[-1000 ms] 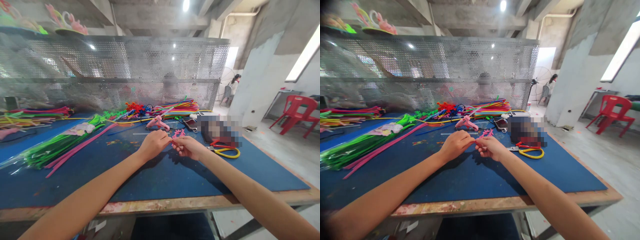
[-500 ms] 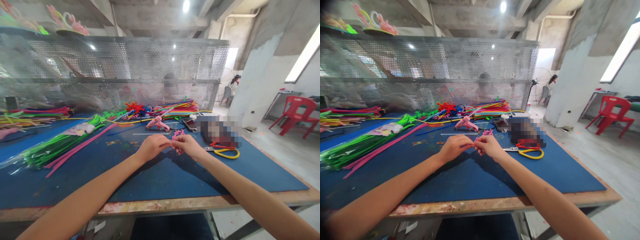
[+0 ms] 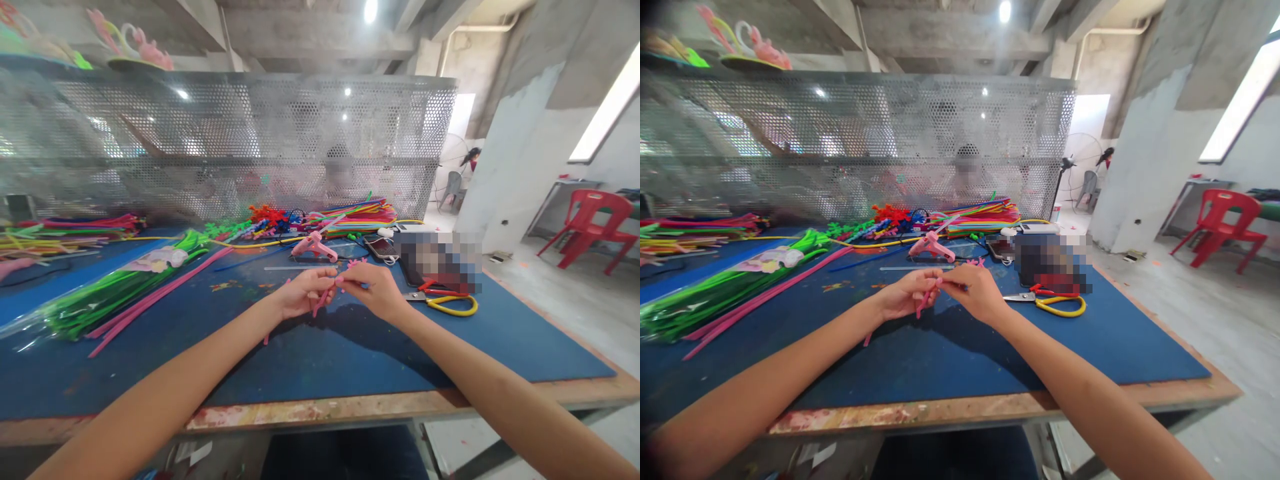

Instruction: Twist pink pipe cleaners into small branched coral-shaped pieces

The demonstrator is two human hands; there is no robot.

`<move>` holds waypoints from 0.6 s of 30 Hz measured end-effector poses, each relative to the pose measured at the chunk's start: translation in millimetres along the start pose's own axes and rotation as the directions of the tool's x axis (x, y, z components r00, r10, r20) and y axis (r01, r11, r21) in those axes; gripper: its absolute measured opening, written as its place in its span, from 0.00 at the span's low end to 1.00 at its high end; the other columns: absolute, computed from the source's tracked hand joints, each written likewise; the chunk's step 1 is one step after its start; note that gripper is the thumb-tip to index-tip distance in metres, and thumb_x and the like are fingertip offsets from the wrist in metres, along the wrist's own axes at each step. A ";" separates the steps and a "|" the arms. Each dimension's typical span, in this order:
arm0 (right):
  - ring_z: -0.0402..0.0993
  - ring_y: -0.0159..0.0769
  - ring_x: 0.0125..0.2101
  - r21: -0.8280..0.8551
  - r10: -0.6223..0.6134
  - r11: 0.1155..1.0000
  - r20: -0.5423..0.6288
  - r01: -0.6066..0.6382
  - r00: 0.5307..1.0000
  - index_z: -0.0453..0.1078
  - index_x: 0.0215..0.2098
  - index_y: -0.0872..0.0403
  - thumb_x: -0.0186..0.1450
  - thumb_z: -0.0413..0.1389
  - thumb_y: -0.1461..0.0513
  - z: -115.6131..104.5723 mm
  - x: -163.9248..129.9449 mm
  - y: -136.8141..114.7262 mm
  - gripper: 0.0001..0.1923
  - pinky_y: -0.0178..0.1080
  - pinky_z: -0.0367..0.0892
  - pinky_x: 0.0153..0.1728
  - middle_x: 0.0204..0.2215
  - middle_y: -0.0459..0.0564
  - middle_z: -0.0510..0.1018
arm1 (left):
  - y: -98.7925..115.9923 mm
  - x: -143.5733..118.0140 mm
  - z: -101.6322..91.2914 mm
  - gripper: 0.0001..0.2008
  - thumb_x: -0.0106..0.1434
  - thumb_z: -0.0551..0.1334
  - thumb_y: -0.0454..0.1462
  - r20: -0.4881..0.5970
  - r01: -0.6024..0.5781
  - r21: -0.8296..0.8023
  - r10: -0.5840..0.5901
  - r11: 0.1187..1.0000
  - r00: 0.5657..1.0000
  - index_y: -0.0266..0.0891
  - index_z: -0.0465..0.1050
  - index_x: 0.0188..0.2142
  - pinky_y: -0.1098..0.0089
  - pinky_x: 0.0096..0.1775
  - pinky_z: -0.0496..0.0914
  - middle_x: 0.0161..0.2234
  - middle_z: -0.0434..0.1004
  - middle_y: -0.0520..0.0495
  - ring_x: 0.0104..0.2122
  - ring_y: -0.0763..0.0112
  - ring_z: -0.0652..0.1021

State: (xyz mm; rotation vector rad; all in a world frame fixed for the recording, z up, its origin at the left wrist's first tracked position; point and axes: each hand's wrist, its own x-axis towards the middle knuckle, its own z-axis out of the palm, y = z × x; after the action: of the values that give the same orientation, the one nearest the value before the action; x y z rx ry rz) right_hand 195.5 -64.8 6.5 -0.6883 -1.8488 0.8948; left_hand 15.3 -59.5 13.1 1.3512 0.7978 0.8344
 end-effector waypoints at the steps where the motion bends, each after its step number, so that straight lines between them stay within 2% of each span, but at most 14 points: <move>1: 0.69 0.31 0.28 0.157 0.135 0.979 -0.015 -0.131 0.991 0.71 0.30 0.52 0.57 0.59 0.57 0.4 1.4 0.0 0.07 0.33 0.66 0.31 0.27 0.47 0.75 | 1.3 -0.4 -1.6 0.16 0.48 0.67 0.41 -0.047 -0.112 0.129 0.119 0.985 0.992 0.37 0.65 0.32 0.77 0.23 0.66 0.22 0.69 0.54 0.22 0.77 0.72; 2: 0.69 0.30 0.25 0.323 0.295 0.903 0.013 -0.283 0.955 0.70 0.31 0.53 0.57 0.58 0.55 0.2 3.0 0.7 0.10 0.31 0.65 0.26 0.25 0.46 0.74 | 2.5 -0.9 -3.8 0.16 0.49 0.67 0.42 -0.085 -0.225 0.300 0.261 0.927 0.962 0.37 0.64 0.33 0.75 0.25 0.68 0.23 0.70 0.53 0.23 0.75 0.73; 3: 0.69 0.28 0.22 0.467 0.443 0.771 0.094 -0.432 0.892 0.69 0.32 0.54 0.58 0.56 0.53 -1.0 4.5 2.3 0.13 0.29 0.64 0.21 0.24 0.46 0.74 | 3.4 -1.6 -6.4 0.15 0.51 0.66 0.43 -0.078 -0.318 0.495 0.406 0.809 0.910 0.38 0.65 0.32 0.73 0.29 0.70 0.25 0.72 0.51 0.26 0.73 0.75; 4: 0.69 0.27 0.20 0.552 0.558 0.609 0.212 -0.570 0.802 0.68 0.32 0.56 0.61 0.52 0.50 -3.0 6.0 4.7 0.16 0.27 0.63 0.18 0.23 0.46 0.74 | 4.0 -2.4 -9.2 0.12 0.53 0.64 0.42 -0.018 -0.382 0.674 0.531 0.632 0.847 0.38 0.66 0.32 0.71 0.33 0.71 0.27 0.73 0.50 0.29 0.72 0.76; 5: 0.69 0.26 0.19 0.581 0.621 0.457 0.334 -0.673 0.709 0.67 0.32 0.58 0.63 0.48 0.49 -5.8 7.3 7.8 0.20 0.26 0.62 0.15 0.22 0.48 0.74 | 4.2 -3.3 -12.1 0.09 0.57 0.61 0.41 0.107 -0.426 0.803 0.604 0.416 0.790 0.38 0.68 0.32 0.69 0.37 0.71 0.29 0.74 0.48 0.31 0.71 0.76; 6: 0.69 0.26 0.18 0.575 0.644 0.341 0.434 -0.744 0.630 0.67 0.32 0.60 0.65 0.45 0.49 -8.9 8.3 11.3 0.22 0.25 0.62 0.14 0.21 0.49 0.74 | 4.3 -4.3 -14.6 0.07 0.60 0.58 0.40 0.249 -0.465 0.862 0.628 0.204 0.737 0.38 0.69 0.32 0.68 0.39 0.70 0.30 0.76 0.47 0.34 0.70 0.76; 7: 0.70 0.25 0.18 0.554 0.639 0.263 0.513 -0.790 0.573 0.66 0.32 0.61 0.66 0.43 0.49 -12.1 9.0 15.0 0.23 0.24 0.61 0.13 0.21 0.51 0.74 | 4.2 -5.1 -16.6 0.08 0.62 0.54 0.38 0.384 -0.499 0.866 0.614 0.019 0.689 0.38 0.70 0.33 0.68 0.41 0.70 0.31 0.76 0.46 0.35 0.70 0.76; 8: 0.71 0.26 0.18 0.533 0.618 0.212 0.576 -0.819 0.535 0.66 0.32 0.62 0.66 0.42 0.50 -15.1 9.5 18.6 0.23 0.22 0.61 0.12 0.22 0.52 0.75 | 4.1 -5.9 -17.8 0.10 0.64 0.52 0.36 0.494 -0.528 0.840 0.578 -0.125 0.650 0.38 0.71 0.33 0.68 0.41 0.70 0.31 0.77 0.45 0.36 0.70 0.76; 9: 0.72 0.26 0.19 0.514 0.590 0.176 0.627 -0.840 0.508 0.66 0.33 0.62 0.67 0.42 0.50 -17.4 9.8 21.7 0.23 0.22 0.60 0.11 0.22 0.53 0.75 | 4.2 -6.5 -18.2 0.12 0.65 0.50 0.35 0.571 -0.547 0.806 0.545 -0.227 0.614 0.38 0.71 0.33 0.69 0.41 0.70 0.32 0.78 0.45 0.36 0.70 0.76; 11: 0.72 0.27 0.19 0.483 0.527 0.120 0.710 -0.867 0.468 0.65 0.33 0.63 0.66 0.41 0.49 -19.6 10.1 25.6 0.25 0.20 0.59 0.10 0.22 0.54 0.75 | 5.0 -7.6 -16.8 0.14 0.65 0.48 0.34 0.658 -0.562 0.749 0.497 -0.352 0.565 0.39 0.72 0.33 0.69 0.41 0.70 0.32 0.78 0.45 0.37 0.70 0.76; 13: 0.71 0.26 0.17 0.452 0.485 0.073 0.763 -0.889 0.428 0.64 0.31 0.61 0.67 0.39 0.49 -18.6 10.1 26.3 0.25 0.20 0.57 0.09 0.21 0.52 0.74 | 6.6 -9.3 -13.5 0.13 0.65 0.49 0.35 0.698 -0.573 0.713 0.477 -0.403 0.533 0.40 0.72 0.31 0.68 0.42 0.70 0.34 0.79 0.45 0.37 0.70 0.77; 15: 0.68 0.24 0.14 0.420 0.473 0.035 0.792 -0.907 0.385 0.62 0.28 0.60 0.68 0.39 0.53 -15.6 10.0 24.7 0.22 0.20 0.56 0.08 0.18 0.50 0.72 | 8.3 -11.8 -9.5 0.11 0.63 0.52 0.35 0.710 -0.603 0.699 0.474 -0.384 0.521 0.42 0.72 0.30 0.67 0.42 0.70 0.35 0.79 0.46 0.37 0.70 0.77; 18: 0.65 0.22 0.13 0.385 0.454 -0.019 0.825 -0.923 0.335 0.59 0.25 0.58 0.68 0.40 0.59 -11.5 9.6 21.5 0.17 0.19 0.55 0.08 0.17 0.47 0.70 | 9.8 -15.6 -4.8 0.08 0.61 0.55 0.35 0.678 -0.630 0.723 0.462 -0.282 0.571 0.44 0.72 0.29 0.66 0.43 0.70 0.36 0.79 0.49 0.38 0.71 0.77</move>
State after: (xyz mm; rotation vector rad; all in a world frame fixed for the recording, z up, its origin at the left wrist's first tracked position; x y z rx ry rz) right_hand 203.9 -41.7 -2.8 -0.7937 -0.8560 2.7625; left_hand 3.0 -70.4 22.8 3.3192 0.4745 0.8393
